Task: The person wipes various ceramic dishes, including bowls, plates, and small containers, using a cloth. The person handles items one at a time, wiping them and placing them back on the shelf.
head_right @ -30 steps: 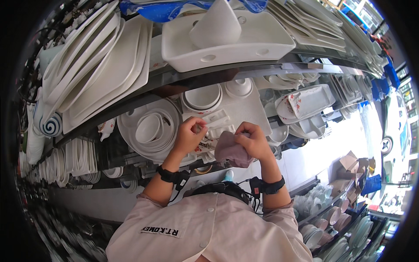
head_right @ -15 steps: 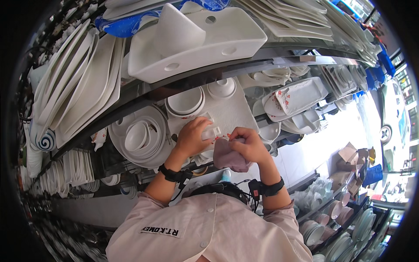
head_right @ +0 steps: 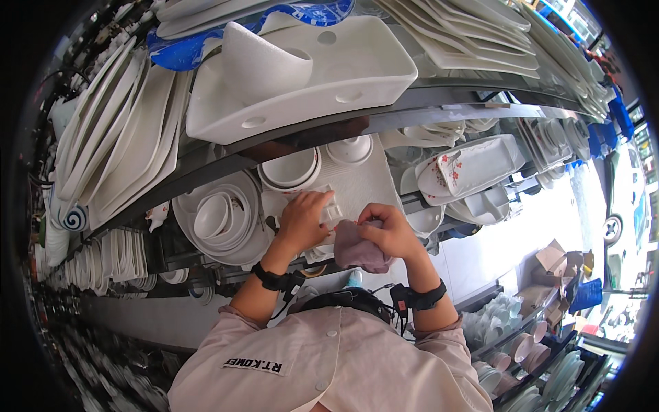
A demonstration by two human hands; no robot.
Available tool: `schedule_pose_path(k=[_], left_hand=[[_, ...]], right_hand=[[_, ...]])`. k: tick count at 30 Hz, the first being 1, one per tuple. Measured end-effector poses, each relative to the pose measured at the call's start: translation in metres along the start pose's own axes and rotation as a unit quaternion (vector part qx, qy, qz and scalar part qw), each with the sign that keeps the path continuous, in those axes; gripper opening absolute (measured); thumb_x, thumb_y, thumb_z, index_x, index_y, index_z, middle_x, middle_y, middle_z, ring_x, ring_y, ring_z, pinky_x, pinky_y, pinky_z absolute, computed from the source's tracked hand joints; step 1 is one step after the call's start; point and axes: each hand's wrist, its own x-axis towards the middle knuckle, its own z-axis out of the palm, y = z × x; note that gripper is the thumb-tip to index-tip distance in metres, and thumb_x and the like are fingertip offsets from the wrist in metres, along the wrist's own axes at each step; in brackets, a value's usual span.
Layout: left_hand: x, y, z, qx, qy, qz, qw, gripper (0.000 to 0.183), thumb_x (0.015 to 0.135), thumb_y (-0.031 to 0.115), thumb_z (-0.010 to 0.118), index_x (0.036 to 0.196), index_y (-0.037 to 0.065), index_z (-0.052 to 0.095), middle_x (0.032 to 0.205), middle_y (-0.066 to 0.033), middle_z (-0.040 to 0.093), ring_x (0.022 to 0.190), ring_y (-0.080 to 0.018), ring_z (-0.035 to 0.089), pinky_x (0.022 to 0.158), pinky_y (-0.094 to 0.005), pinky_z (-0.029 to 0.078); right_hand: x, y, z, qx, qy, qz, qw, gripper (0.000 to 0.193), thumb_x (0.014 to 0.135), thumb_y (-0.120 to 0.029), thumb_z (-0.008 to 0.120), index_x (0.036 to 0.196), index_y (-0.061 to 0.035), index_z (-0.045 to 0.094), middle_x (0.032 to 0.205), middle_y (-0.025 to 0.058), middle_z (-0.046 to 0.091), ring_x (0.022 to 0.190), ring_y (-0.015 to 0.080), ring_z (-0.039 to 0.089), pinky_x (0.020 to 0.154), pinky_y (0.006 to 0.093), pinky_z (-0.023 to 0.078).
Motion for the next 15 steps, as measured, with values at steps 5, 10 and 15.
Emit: schedule_pose_path(k=[5, 10, 15], left_hand=[[-0.0004, 0.0, 0.0084, 0.015, 0.017, 0.015, 1.0, 0.057, 0.068, 0.006, 0.074, 0.124, 0.006, 0.065, 0.116, -0.0102, 0.065, 0.112, -0.0317, 0.059, 0.094, -0.044, 0.05], [-0.0013, 0.0013, 0.0058, 0.016, 0.018, 0.025, 0.999, 0.056, 0.068, 0.005, 0.075, 0.123, 0.006, 0.065, 0.113, -0.0096, 0.065, 0.109, -0.0314, 0.059, 0.092, -0.0434, 0.05], [-0.0022, 0.0017, 0.0015, 0.001, 0.02, 0.044, 0.999, 0.056, 0.068, 0.006, 0.078, 0.123, 0.008, 0.066, 0.111, -0.0088, 0.064, 0.109, -0.0308, 0.059, 0.09, -0.0417, 0.052]], right_hand=[[0.0014, 0.0066, -0.0086, 0.001, 0.003, -0.011, 1.0, 0.018, 0.08, -0.014, 0.07, 0.089, 0.0013, 0.068, 0.082, 0.0042, 0.067, 0.08, 0.0113, 0.06, 0.075, 0.0271, 0.048], [0.0005, 0.0054, -0.0098, 0.005, 0.003, -0.003, 1.0, 0.018, 0.08, -0.015, 0.07, 0.089, 0.001, 0.068, 0.082, 0.0036, 0.067, 0.08, 0.0109, 0.06, 0.075, 0.0272, 0.048], [-0.0011, 0.0066, -0.0111, 0.003, 0.008, -0.005, 1.0, 0.018, 0.081, -0.015, 0.07, 0.089, 0.0007, 0.068, 0.082, 0.0035, 0.067, 0.08, 0.011, 0.06, 0.074, 0.0276, 0.049]])
